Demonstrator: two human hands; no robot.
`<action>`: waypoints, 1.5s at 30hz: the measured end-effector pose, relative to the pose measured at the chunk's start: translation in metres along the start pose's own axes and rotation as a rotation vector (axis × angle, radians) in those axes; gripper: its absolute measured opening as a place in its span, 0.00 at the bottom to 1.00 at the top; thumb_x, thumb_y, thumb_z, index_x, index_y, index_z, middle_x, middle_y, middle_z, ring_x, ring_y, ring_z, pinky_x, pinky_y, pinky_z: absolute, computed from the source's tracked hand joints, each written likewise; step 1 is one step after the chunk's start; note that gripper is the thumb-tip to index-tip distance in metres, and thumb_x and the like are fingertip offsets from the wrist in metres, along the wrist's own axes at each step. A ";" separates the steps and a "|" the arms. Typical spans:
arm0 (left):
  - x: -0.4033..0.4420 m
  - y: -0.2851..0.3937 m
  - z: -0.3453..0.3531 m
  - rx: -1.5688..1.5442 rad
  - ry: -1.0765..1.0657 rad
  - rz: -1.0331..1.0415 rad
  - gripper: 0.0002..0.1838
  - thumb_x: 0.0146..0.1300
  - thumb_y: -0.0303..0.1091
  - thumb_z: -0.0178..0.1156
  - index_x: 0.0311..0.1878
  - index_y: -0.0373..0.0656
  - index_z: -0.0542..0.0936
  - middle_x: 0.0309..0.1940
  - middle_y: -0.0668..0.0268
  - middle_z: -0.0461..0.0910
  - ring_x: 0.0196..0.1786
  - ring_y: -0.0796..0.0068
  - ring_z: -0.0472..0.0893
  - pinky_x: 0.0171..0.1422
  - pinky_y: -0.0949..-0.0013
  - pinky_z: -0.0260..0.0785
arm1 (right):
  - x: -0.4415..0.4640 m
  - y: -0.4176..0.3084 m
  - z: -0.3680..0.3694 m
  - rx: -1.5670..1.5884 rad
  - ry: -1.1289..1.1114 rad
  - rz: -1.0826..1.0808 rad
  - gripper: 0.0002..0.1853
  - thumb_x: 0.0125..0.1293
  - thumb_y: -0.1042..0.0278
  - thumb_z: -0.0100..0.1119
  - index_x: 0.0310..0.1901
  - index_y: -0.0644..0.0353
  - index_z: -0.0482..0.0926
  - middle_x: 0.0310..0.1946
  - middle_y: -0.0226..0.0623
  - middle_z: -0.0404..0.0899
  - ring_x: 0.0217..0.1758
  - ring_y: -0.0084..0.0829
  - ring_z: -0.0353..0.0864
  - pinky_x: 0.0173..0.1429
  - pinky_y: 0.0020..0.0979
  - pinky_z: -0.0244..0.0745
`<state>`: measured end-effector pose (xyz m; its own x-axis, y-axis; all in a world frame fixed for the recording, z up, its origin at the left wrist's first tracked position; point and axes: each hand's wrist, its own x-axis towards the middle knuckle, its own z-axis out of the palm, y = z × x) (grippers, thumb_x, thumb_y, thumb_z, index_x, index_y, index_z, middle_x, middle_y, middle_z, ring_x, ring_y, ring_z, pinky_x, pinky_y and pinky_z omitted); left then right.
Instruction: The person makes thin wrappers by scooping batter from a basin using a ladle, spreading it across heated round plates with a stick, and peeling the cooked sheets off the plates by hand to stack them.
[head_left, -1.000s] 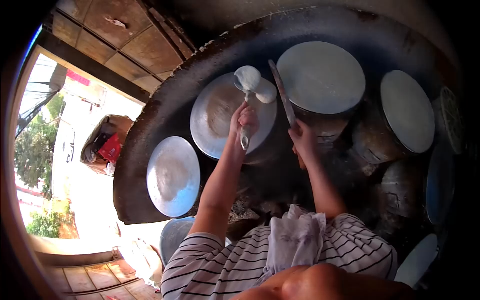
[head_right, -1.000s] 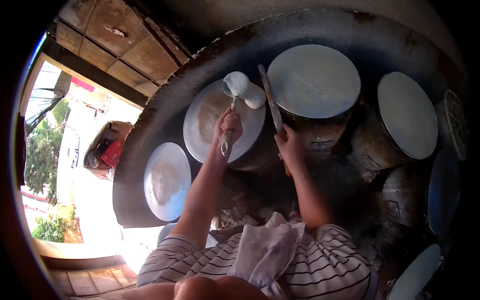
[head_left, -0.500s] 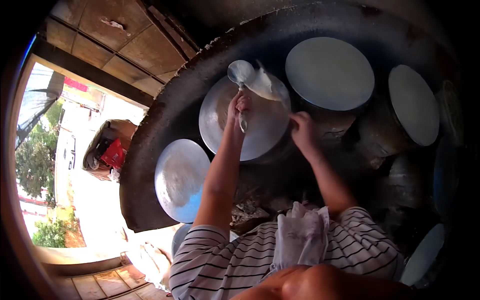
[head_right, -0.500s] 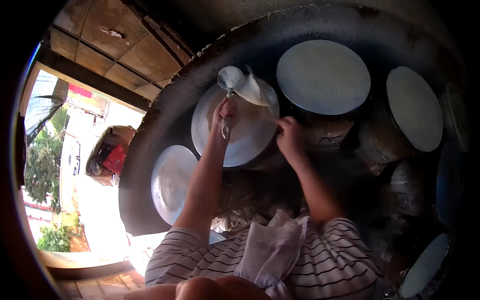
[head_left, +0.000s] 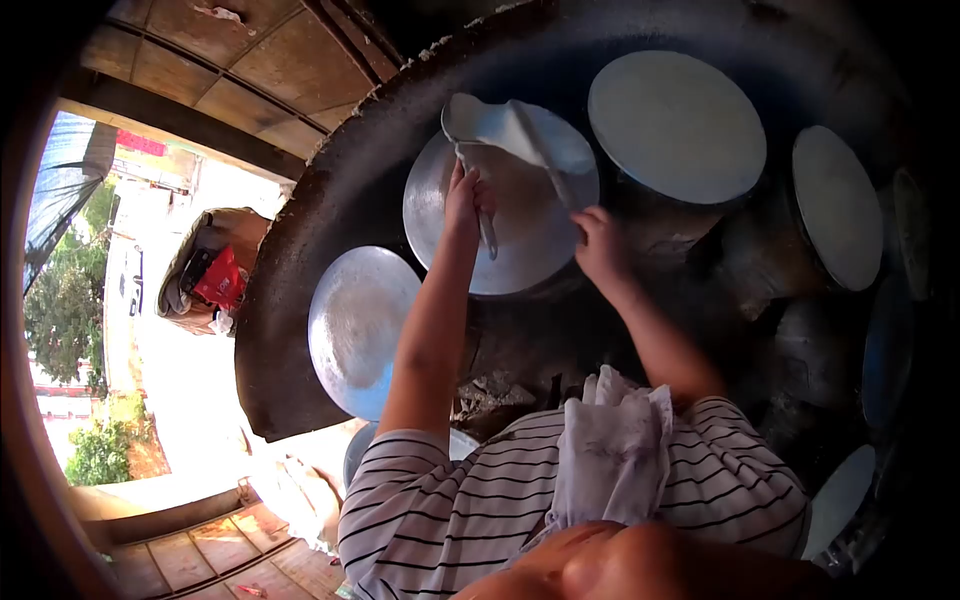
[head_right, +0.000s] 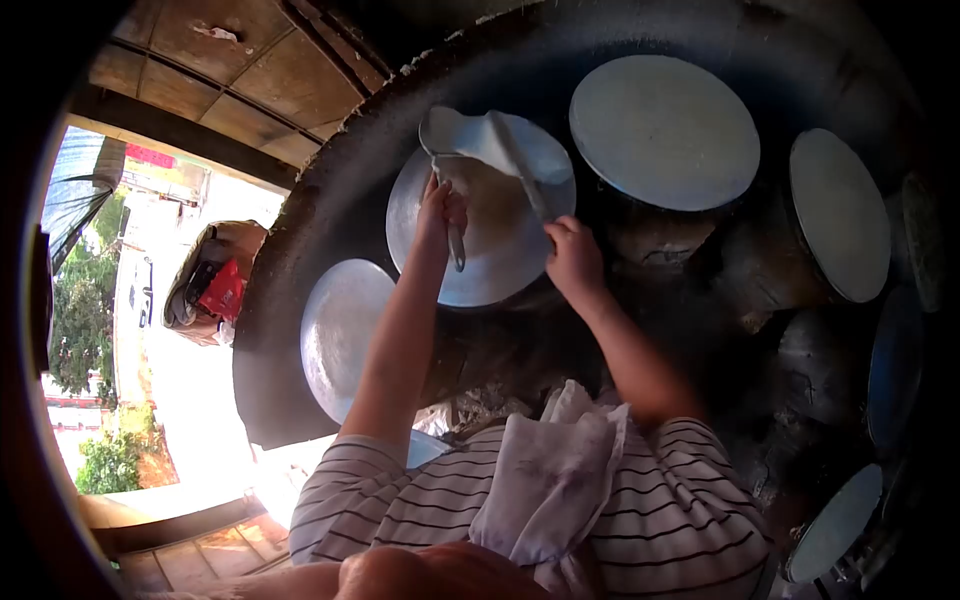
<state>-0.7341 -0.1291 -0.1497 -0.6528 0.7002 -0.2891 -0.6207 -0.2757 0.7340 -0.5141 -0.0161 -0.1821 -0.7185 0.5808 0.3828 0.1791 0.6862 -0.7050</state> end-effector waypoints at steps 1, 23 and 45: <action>0.001 -0.002 0.003 0.053 0.023 0.028 0.22 0.70 0.30 0.45 0.64 0.64 0.62 0.17 0.77 0.56 0.15 0.87 0.56 0.16 0.81 0.49 | 0.014 -0.006 0.004 -0.008 -0.015 -0.006 0.17 0.48 0.83 0.56 0.43 0.62 0.80 0.41 0.39 0.77 0.46 0.45 0.75 0.51 0.39 0.72; -0.107 0.003 -0.048 -0.385 0.238 0.073 0.14 0.71 0.35 0.47 0.56 0.66 0.70 0.15 0.77 0.55 0.13 0.87 0.53 0.14 0.80 0.45 | 0.067 0.015 -0.003 -0.105 -0.050 -0.206 0.14 0.51 0.81 0.57 0.40 0.59 0.83 0.40 0.35 0.80 0.43 0.43 0.75 0.47 0.38 0.74; -0.151 -0.050 0.109 -1.171 -0.054 0.424 0.23 0.74 0.47 0.41 0.21 0.48 0.59 0.10 0.75 0.55 0.11 0.84 0.57 0.15 0.78 0.55 | 0.239 0.071 0.041 0.193 -0.663 -0.663 0.13 0.49 0.78 0.56 0.37 0.58 0.83 0.37 0.37 0.80 0.44 0.44 0.76 0.50 0.38 0.71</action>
<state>-0.5570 -0.1499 -0.0761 -0.8947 0.4311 -0.1171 -0.3971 -0.8875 -0.2338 -0.7005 0.1536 -0.1654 -0.8788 -0.3073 0.3651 -0.4725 0.6681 -0.5749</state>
